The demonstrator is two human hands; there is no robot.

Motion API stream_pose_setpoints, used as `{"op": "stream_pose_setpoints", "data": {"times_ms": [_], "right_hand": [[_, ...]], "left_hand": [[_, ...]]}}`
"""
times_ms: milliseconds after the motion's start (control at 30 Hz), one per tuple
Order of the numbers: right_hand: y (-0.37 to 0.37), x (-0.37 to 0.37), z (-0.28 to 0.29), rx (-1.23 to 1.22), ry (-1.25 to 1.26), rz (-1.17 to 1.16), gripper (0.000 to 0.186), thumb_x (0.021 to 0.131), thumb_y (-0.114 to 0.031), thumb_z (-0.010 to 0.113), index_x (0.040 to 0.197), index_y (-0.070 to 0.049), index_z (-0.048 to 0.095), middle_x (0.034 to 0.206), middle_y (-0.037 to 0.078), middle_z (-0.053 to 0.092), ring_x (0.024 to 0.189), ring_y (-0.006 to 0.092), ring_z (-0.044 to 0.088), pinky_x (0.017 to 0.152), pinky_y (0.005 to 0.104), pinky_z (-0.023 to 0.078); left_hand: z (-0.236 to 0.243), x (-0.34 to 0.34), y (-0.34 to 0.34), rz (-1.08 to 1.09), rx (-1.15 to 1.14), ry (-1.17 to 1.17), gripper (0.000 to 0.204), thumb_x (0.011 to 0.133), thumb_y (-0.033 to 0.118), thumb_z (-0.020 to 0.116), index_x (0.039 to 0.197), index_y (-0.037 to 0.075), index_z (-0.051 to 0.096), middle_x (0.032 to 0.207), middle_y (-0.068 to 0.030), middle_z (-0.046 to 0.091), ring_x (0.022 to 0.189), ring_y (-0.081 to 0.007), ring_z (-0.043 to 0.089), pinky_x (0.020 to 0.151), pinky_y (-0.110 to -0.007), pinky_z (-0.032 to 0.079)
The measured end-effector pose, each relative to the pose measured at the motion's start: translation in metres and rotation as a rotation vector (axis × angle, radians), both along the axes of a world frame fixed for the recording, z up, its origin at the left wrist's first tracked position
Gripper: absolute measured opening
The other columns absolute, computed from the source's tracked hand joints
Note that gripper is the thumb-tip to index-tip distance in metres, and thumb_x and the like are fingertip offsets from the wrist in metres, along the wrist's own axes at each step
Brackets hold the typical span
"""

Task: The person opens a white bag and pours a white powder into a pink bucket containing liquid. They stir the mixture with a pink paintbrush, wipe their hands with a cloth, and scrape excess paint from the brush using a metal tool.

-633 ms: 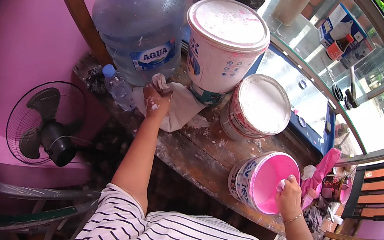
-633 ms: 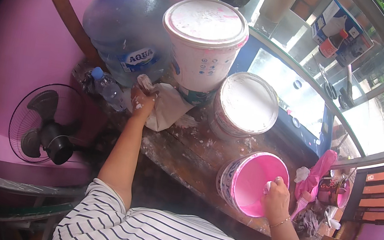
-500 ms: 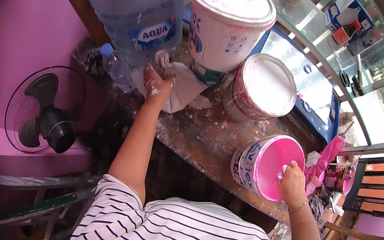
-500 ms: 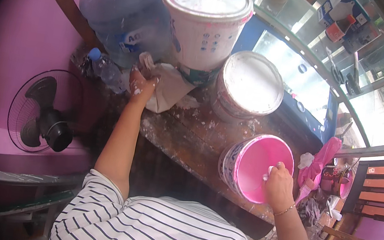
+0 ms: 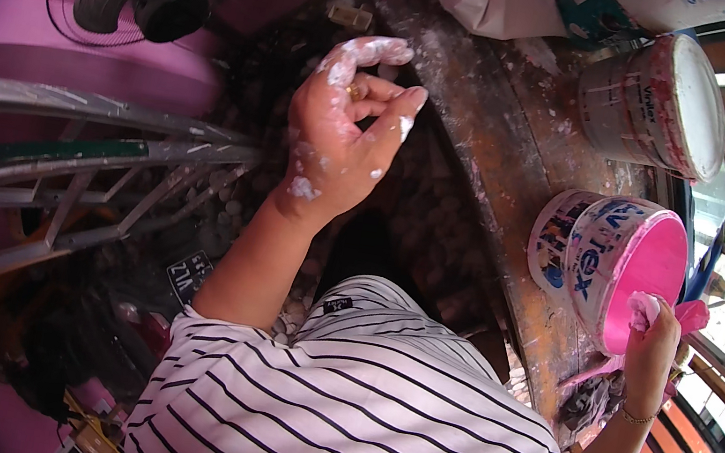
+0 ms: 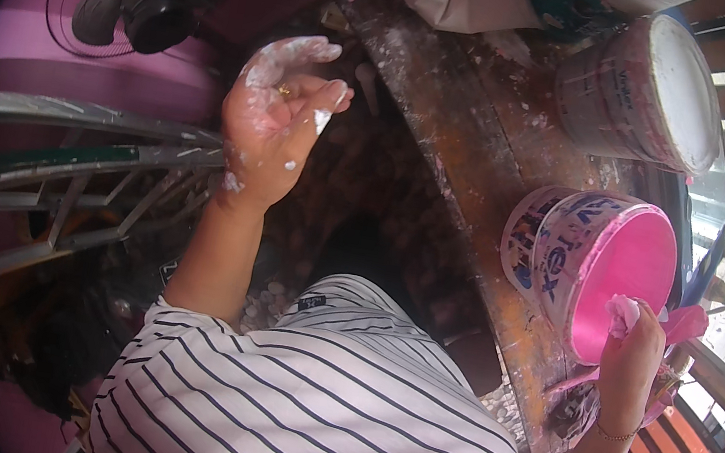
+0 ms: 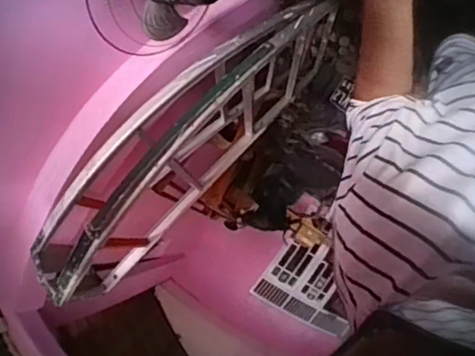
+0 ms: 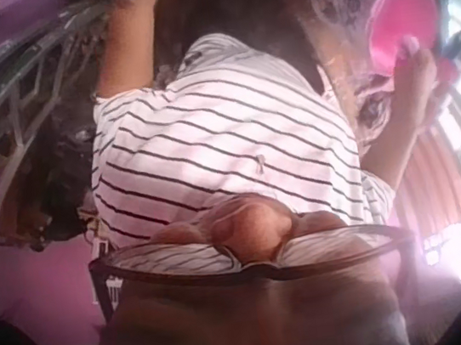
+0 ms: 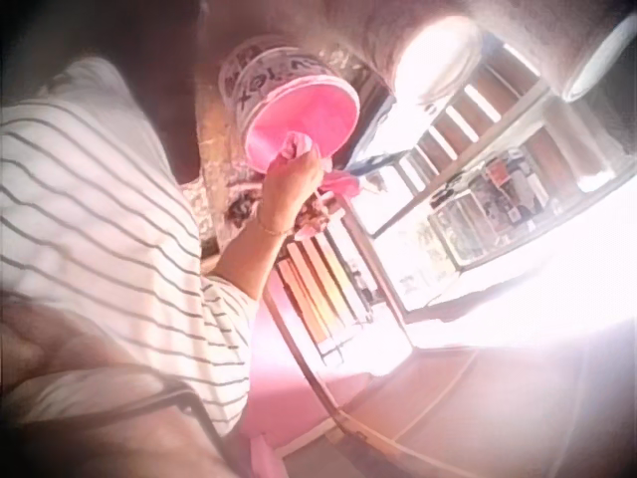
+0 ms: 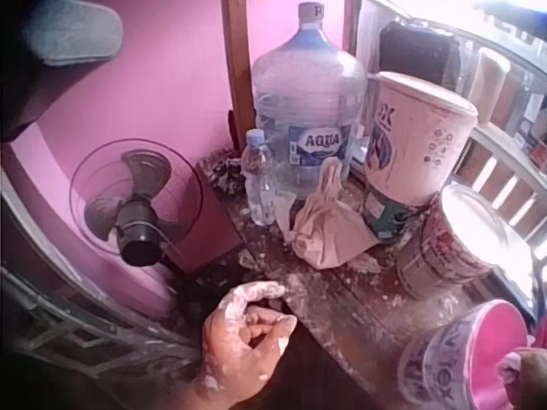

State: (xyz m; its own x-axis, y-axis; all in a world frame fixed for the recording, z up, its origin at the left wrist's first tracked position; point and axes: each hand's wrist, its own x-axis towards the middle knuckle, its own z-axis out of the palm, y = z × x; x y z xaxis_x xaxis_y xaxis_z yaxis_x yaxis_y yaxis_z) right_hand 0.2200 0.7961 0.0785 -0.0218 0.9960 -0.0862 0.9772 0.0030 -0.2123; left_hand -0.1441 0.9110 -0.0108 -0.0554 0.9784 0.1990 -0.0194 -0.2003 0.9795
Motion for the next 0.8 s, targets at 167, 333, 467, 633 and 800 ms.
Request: {"op": "stream_pose_setpoints", "data": {"times_ms": [167,333,467,633,800], "right_hand": [[-0.010,-0.010,0.004,-0.035,0.007,-0.167,0.024,0.080,0.004,0.055,0.102,-0.002,0.063,0.113,0.010,0.060,0.090,0.0193,0.061,0.068,0.0274,0.049],[-0.012,0.046,0.013,0.305,0.293,0.018,0.025,0.083,0.002,0.055,0.106,-0.002,0.062,0.110,0.009,0.061,0.094,0.0146,0.058,0.080,0.0253,0.047],[-0.013,0.040,-0.018,0.018,0.075,-0.036,0.034,0.077,0.007,0.054,0.109,-0.001,0.062,0.113,0.007,0.060,0.093,0.0147,0.058,0.078,0.0249,0.047],[0.001,0.024,-0.003,0.033,0.266,-0.054,0.041,0.072,0.011,0.052,0.111,0.001,0.059,0.119,0.009,0.055,0.103,0.0189,0.058,0.085,0.0279,0.049],[0.001,0.022,-0.021,0.037,-0.311,0.165,0.035,0.077,0.008,0.055,0.112,0.000,0.058,0.110,0.010,0.056,0.098,0.0184,0.057,0.082,0.0283,0.047]], "left_hand": [[-0.056,-0.046,-0.087,0.316,-0.173,-0.132,0.027,0.087,-0.003,0.058,0.112,-0.004,0.049,0.104,-0.0131,0.059,0.079,-0.0170,0.064,0.071,-0.031,0.056],[-0.091,-0.069,-0.160,0.427,-0.320,-0.195,0.024,0.086,-0.002,0.060,0.109,-0.002,0.050,0.100,-0.0088,0.059,0.076,-0.0108,0.060,0.070,-0.025,0.054],[-0.100,-0.073,-0.184,0.418,-0.323,-0.208,0.020,0.087,-0.001,0.058,0.106,-0.001,0.053,0.099,-0.0101,0.061,0.075,-0.0158,0.063,0.068,-0.029,0.056],[-0.102,-0.080,-0.190,0.395,-0.318,-0.242,0.019,0.087,-0.002,0.058,0.105,-0.001,0.053,0.098,-0.0087,0.061,0.076,-0.0138,0.063,0.069,-0.027,0.055],[-0.115,-0.073,-0.184,0.309,-0.362,-0.341,0.021,0.085,-0.001,0.059,0.105,0.001,0.053,0.096,-0.0077,0.060,0.079,-0.0134,0.063,0.070,-0.027,0.054]]}}
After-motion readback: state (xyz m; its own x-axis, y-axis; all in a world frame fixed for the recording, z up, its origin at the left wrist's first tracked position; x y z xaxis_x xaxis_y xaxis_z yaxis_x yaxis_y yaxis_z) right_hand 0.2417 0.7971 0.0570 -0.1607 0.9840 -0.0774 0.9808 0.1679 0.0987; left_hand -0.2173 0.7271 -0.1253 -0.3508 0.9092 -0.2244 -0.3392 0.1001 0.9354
